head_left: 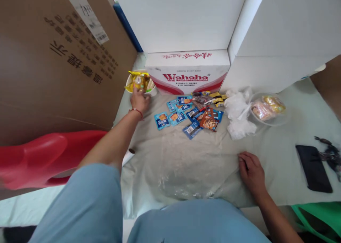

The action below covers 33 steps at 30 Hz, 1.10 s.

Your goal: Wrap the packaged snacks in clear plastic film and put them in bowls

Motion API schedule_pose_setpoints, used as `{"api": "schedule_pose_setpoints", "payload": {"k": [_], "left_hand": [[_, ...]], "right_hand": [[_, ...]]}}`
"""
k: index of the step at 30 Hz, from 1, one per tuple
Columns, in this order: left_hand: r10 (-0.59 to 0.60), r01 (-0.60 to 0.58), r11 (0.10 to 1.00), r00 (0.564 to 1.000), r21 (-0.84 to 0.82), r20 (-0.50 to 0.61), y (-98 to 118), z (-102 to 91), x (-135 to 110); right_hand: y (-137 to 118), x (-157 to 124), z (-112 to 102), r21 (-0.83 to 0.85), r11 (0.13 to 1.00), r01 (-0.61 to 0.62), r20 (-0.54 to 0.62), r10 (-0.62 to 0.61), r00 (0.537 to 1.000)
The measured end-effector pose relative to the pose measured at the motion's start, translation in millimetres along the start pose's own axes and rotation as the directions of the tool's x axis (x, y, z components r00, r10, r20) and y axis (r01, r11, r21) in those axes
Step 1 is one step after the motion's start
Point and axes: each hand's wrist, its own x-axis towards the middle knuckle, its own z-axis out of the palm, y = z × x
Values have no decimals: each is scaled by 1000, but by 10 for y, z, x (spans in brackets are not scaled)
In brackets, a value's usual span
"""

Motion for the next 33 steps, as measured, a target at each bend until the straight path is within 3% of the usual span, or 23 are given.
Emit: {"api": "schedule_pose_setpoints", "payload": {"k": [4,8,11,14,16,17,19,21,22,24,26,28,31,33], "left_hand": [[73,-70,996,995,48,-73,-198,-71,-698],[171,-164,985,977,62,-130,-280,-365,-1441],[223,-233,972,942,-10,-251,-101,-630,-1823],[122,-245,922,919,-300,-374,298,-706,-1918],[-4,-193,775,951,-602,-310,610,-595,-1830],[-68,-133,651,970,-747,-232,758,-499,-1759],[-202,51,312,979,-949,-14,1012,-262,-1605],[-316,232,-17,922,-972,226,1191,-30,-1486],[-335,284,-122,890,-951,309,1249,64,-1450],[-341,343,-221,850,-913,402,1303,180,-1422],[-310,360,-224,855,-906,416,1287,195,-1447],[-221,358,-178,893,-917,392,1217,131,-1519],[6,306,13,952,-952,306,1044,-2,-1725],[135,298,161,938,-941,320,901,-33,-1929]], "right_hand": [[2,-8,11,7,1000,-14,8,14,1000],[13,-20,19,14,1000,-22,2,22,1000],[22,-22,27,13,999,-38,0,38,999],[28,-17,32,15,999,-39,-12,39,999],[32,-15,34,18,999,-34,-13,35,999],[34,-15,35,20,999,-35,-11,35,999],[42,-20,38,23,999,-38,-6,38,999],[52,-28,44,31,999,-41,-1,41,999],[56,-30,48,38,998,-41,1,41,999],[59,-23,52,59,997,-42,2,42,999],[49,9,35,83,995,-58,12,57,998],[24,75,-21,119,990,-75,47,70,996],[-18,239,-177,176,982,-72,52,64,997],[-18,384,-294,149,987,-65,-35,71,997]]}}
